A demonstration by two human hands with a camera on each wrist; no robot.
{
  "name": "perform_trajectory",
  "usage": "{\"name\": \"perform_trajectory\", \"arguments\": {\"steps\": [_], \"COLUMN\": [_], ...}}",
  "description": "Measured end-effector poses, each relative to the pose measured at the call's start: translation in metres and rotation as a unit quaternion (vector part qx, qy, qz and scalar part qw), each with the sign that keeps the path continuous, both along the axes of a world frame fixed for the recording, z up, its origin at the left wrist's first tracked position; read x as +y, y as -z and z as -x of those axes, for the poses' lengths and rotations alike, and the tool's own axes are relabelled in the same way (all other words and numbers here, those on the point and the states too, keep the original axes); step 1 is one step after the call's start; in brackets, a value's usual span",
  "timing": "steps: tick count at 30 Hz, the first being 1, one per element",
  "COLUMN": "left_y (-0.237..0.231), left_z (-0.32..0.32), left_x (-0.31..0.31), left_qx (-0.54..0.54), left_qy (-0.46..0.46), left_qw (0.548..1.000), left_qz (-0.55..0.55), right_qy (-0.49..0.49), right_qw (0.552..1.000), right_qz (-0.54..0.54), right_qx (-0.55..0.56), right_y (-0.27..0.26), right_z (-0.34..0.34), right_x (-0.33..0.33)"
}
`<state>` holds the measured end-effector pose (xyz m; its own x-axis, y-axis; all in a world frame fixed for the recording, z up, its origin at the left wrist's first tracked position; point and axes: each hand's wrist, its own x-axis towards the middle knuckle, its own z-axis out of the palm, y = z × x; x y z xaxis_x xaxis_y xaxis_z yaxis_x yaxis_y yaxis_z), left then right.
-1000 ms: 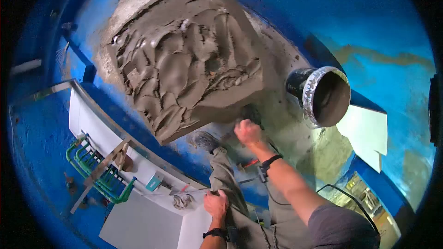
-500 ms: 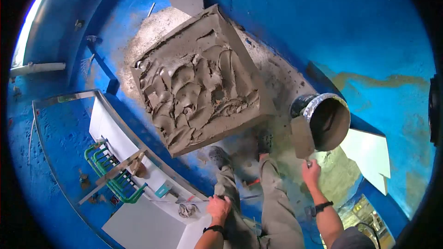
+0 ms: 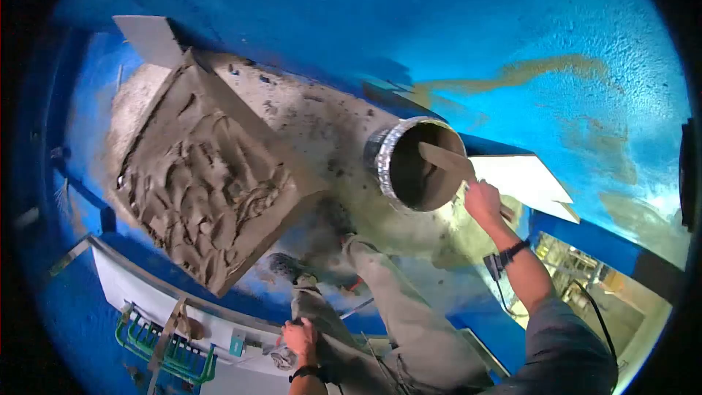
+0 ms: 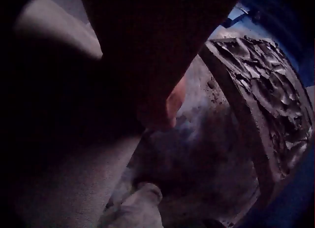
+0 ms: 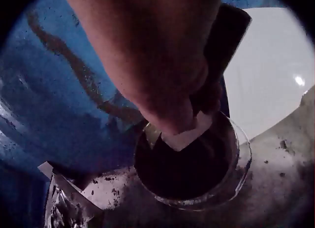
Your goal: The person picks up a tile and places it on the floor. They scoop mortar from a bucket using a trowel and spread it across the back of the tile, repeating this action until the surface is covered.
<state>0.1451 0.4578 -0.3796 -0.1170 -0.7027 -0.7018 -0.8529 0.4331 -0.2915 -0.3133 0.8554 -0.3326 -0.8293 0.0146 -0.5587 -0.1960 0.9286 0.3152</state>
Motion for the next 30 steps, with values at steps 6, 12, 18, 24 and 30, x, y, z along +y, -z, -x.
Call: {"name": "perform_trajectory", "arguments": {"steps": [6, 12, 18, 24, 30], "left_y": [0.011, -0.007, -0.028, -0.054, -0.077], "left_z": [-0.032, 0.005, -0.003, 0.028, 0.061], "left_x": [0.008, 0.018, 0.022, 0.011, -0.008], "left_qx": [0.047, -0.006, 0.045, -0.013, -0.054], "left_qy": [0.081, 0.012, -0.012, -0.010, -0.066], "left_qw": [0.995, 1.000, 0.994, 0.986, 0.989], "left_qz": [0.038, -0.024, -0.100, -0.164, -0.121], "right_qy": [-0.005, 0.140, 0.354, 0.506, 0.524], "right_qw": [0.998, 0.976, 0.877, 0.756, 0.677], "right_qz": [0.002, 0.156, 0.323, 0.412, 0.517], "right_qx": [-0.060, -0.054, -0.035, -0.047, -0.014], "right_y": [0.068, 0.158, 0.183, 0.162, 0.128], "right_z": [0.038, 0.006, -0.037, -0.035, -0.079], "right_x": [-0.027, -0.062, -0.017, -0.022, -0.003]}}
